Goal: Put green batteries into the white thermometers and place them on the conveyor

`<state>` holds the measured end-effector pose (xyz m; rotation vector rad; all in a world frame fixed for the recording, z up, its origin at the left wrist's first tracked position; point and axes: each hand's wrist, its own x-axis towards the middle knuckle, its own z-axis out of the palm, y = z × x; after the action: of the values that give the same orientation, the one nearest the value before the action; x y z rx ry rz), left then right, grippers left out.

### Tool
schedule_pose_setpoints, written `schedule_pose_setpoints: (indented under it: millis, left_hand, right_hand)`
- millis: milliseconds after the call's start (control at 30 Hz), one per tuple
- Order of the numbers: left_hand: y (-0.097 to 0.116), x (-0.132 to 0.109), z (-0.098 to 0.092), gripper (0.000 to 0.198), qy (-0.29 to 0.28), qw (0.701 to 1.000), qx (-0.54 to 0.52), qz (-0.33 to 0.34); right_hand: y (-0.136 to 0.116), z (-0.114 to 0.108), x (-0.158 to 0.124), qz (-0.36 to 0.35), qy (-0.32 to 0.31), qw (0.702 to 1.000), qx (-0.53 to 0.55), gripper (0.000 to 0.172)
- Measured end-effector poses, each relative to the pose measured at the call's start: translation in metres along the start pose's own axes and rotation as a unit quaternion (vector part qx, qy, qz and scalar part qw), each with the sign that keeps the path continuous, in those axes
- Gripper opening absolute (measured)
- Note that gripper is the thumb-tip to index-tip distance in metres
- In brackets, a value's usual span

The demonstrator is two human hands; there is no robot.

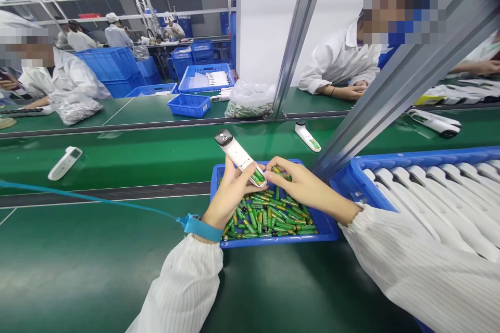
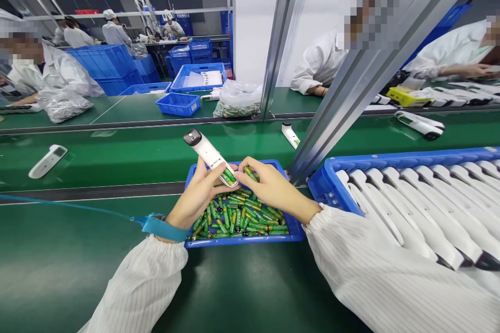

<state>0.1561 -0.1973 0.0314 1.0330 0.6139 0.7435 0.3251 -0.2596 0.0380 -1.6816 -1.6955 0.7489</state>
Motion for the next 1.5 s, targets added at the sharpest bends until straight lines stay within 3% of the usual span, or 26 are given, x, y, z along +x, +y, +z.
schedule_pose_setpoints:
  millis: [233,433,667,800,900,1000,1100,1200,1267,1333,1400,1500]
  left_hand:
    - [0.002,-0.002,-0.003,0.066,-0.017,1.0,-0.009,-0.02]
    - [-0.004,-0.001,-0.001,0.048,-0.011,1.0,0.02,0.01]
    - [-0.006,0.0,0.0,0.059,-0.013,0.996,0.071,0.061]
    - [-0.006,-0.002,0.002,0.067,-0.004,0.995,0.07,0.069]
    - [0.001,0.001,-0.002,0.074,0.019,0.995,0.058,0.079]
    - [0.019,0.011,-0.027,0.064,0.082,0.988,0.088,0.096]
    - [0.04,0.027,-0.08,0.045,0.166,0.968,0.148,0.116]
    - [0.054,0.044,-0.143,0.036,0.24,0.95,0.196,0.034]
    - [0.059,0.051,-0.178,0.034,0.257,0.942,0.214,-0.016]
    - [0.062,0.055,-0.202,0.032,0.267,0.935,0.227,-0.056]
    - [0.063,0.059,-0.216,0.032,0.274,0.928,0.241,-0.077]
    - [0.064,0.068,-0.228,0.036,0.283,0.916,0.273,-0.081]
  right_hand:
    - [-0.007,0.015,-0.005,-0.031,0.022,0.999,-0.027,0.021]
    - [-0.008,0.018,-0.005,-0.014,0.037,0.999,-0.005,0.025]
    - [-0.003,0.011,0.0,0.022,0.083,0.996,0.032,0.025]
    - [0.01,0.011,0.006,0.024,0.076,0.997,0.003,0.02]
    - [0.021,0.01,0.012,0.057,0.036,0.99,0.124,0.018]
    - [0.027,0.006,0.017,0.135,-0.022,0.939,0.316,0.016]
    - [0.025,-0.004,0.018,0.162,-0.058,0.904,0.392,0.012]
    - [0.021,-0.014,0.016,0.183,-0.104,0.863,0.46,0.012]
    - [0.021,-0.018,0.014,0.195,-0.163,0.839,0.481,0.017]
    - [0.024,-0.018,0.011,0.204,-0.227,0.837,0.453,0.028]
    - [0.027,-0.014,0.01,0.207,-0.268,0.854,0.396,0.034]
    - [0.03,-0.009,0.009,0.189,-0.268,0.884,0.333,0.036]
